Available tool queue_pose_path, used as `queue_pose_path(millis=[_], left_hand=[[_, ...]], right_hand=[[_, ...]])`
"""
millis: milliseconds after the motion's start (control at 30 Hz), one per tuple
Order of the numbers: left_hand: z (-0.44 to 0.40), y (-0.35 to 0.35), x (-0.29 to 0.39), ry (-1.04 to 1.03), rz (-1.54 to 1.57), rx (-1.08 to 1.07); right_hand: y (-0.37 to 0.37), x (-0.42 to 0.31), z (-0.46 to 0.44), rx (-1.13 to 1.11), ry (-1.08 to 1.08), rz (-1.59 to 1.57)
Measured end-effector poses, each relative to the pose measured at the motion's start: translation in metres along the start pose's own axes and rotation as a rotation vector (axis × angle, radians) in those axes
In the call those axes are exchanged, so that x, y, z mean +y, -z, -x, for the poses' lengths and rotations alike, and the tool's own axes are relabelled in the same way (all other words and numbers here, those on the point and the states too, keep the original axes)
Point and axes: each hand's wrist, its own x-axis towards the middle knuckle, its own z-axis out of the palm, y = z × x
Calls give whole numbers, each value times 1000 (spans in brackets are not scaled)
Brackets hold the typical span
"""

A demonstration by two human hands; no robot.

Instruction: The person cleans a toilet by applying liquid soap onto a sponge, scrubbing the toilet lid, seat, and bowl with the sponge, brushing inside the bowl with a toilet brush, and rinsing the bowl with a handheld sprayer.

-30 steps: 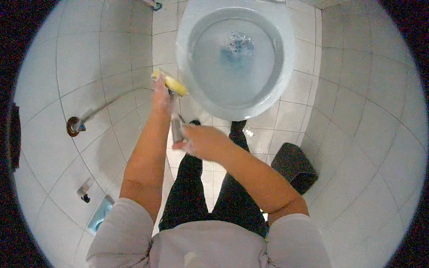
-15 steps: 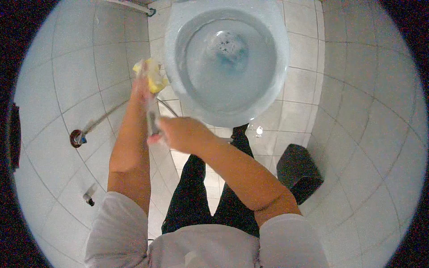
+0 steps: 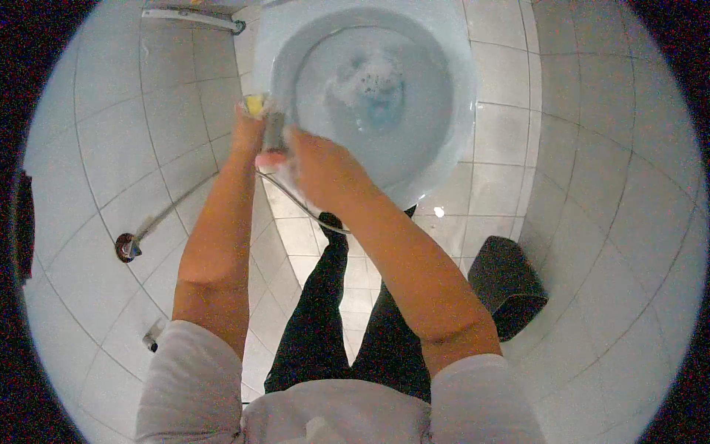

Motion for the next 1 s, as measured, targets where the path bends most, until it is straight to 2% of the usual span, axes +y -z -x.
queue_pose_path(millis=[133,200,233,300,333,400,433,500,533,600,633,700,733,800,867,900,933,967,1000], left_hand=[[-11,4,-2,21,43,-84],[-1,8,8,13,51,-78],[0,7,10,14,54,-75],[-2,3,7,11,-85,-23],[-18,-9,-16,12,-78,-15],[-63,-39,-77,47,385,40],[-50,-26,-54,44,389,45],[-6,12,19,83,-48,-90],[-8,8,18,83,-43,-87],[-19,-4,3,66,-75,-37],[-26,-7,-8,53,69,-72],[-21,0,-1,42,46,-76],[-18,3,3,35,17,-86],[-6,11,13,25,-40,-108],[-7,12,6,23,-58,-100],[-16,3,-9,75,-6,-113],[-21,1,-15,125,51,-123],[-7,13,-6,48,79,1],[-1,21,-12,56,88,13]], right_hand=[[5,-1,-9,-19,6,-167],[12,-24,-6,-260,99,-38],[10,-24,-9,-263,101,-34],[4,-22,-17,45,88,-69],[7,-26,-19,43,96,-62],[14,-38,-22,51,100,-132],[14,-41,-23,50,106,-128],[14,-47,-29,-59,144,-5],[14,-45,-31,-61,147,0],[14,-31,-38,192,-36,-125],[6,-18,-42,193,-28,-120],[-5,-10,-44,216,5,-556],[-10,-6,-36,216,5,-554],[3,-50,-7,13,205,100],[0,-57,-3,-50,135,85],[-1,-61,-1,-108,60,68],[-2,-60,1,-113,77,78],[-5,-56,5,-202,31,88],[-12,-55,9,-294,-22,94]])
